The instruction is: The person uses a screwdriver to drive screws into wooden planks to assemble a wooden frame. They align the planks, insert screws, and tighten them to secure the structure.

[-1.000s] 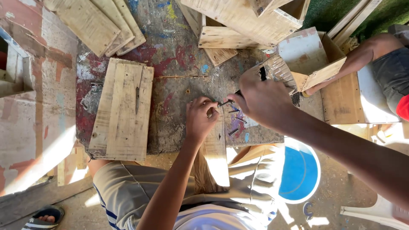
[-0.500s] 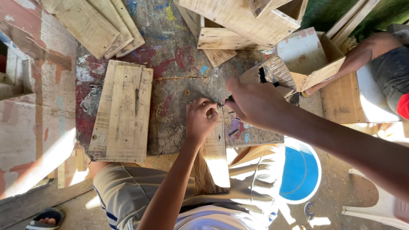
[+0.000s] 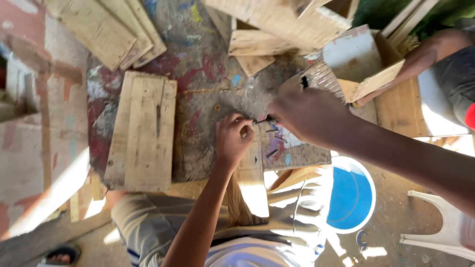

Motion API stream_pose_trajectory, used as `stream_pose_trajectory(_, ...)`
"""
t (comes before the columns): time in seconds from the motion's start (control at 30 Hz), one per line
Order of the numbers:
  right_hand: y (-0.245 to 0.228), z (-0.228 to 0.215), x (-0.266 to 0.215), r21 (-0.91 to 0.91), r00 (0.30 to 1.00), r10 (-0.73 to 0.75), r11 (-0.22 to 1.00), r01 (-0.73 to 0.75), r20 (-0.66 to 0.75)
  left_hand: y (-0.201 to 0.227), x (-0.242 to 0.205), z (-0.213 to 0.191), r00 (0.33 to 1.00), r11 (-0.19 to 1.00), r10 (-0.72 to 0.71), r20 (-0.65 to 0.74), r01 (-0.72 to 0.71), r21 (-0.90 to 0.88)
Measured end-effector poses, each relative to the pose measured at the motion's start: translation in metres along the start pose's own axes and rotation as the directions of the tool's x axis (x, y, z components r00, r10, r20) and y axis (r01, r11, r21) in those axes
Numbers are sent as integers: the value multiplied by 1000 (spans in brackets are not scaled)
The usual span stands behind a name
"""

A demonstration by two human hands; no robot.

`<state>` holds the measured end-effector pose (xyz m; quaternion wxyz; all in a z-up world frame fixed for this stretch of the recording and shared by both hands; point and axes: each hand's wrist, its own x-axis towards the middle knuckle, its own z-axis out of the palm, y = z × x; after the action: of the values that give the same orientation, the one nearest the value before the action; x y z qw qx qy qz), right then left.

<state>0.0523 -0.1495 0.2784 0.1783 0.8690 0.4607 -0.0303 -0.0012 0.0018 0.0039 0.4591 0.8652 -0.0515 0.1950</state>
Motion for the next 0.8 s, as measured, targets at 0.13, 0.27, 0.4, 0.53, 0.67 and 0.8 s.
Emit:
stream_pose_trajectory(0.13, 12, 25, -3, -335, 887, -418, 879, 339, -199, -2, 2, 3, 998, 999, 29, -56, -28, 18)
stream_pose_trajectory(0.27, 7, 19, -6, -292, 896, -441, 864, 409, -51, -6, 1, 6, 998, 1000, 12, -70, -10, 16)
stream_pose_trajectory(0.4, 10, 14, -1, -232, 871, -489, 842, 487, 55, -7, 0, 10, 997, 1000, 1, -72, 0, 17)
stream_pose_trajectory(0.53, 2, 16, 14, -150, 893, -439, 881, 449, 98, -6, 1, 10, 997, 1000, 0, -81, 2, 26)
stream_pose_trajectory(0.67, 16, 5, 22, 427, 911, 224, 827, -366, 347, -4, 0, 9, 995, 1000, 5, -97, -3, 16)
stream_pose_trajectory(0.8, 26, 19, 3, 144, 967, 21, 988, -60, 253, -6, 0, 9, 995, 1000, 5, -99, -2, 29)
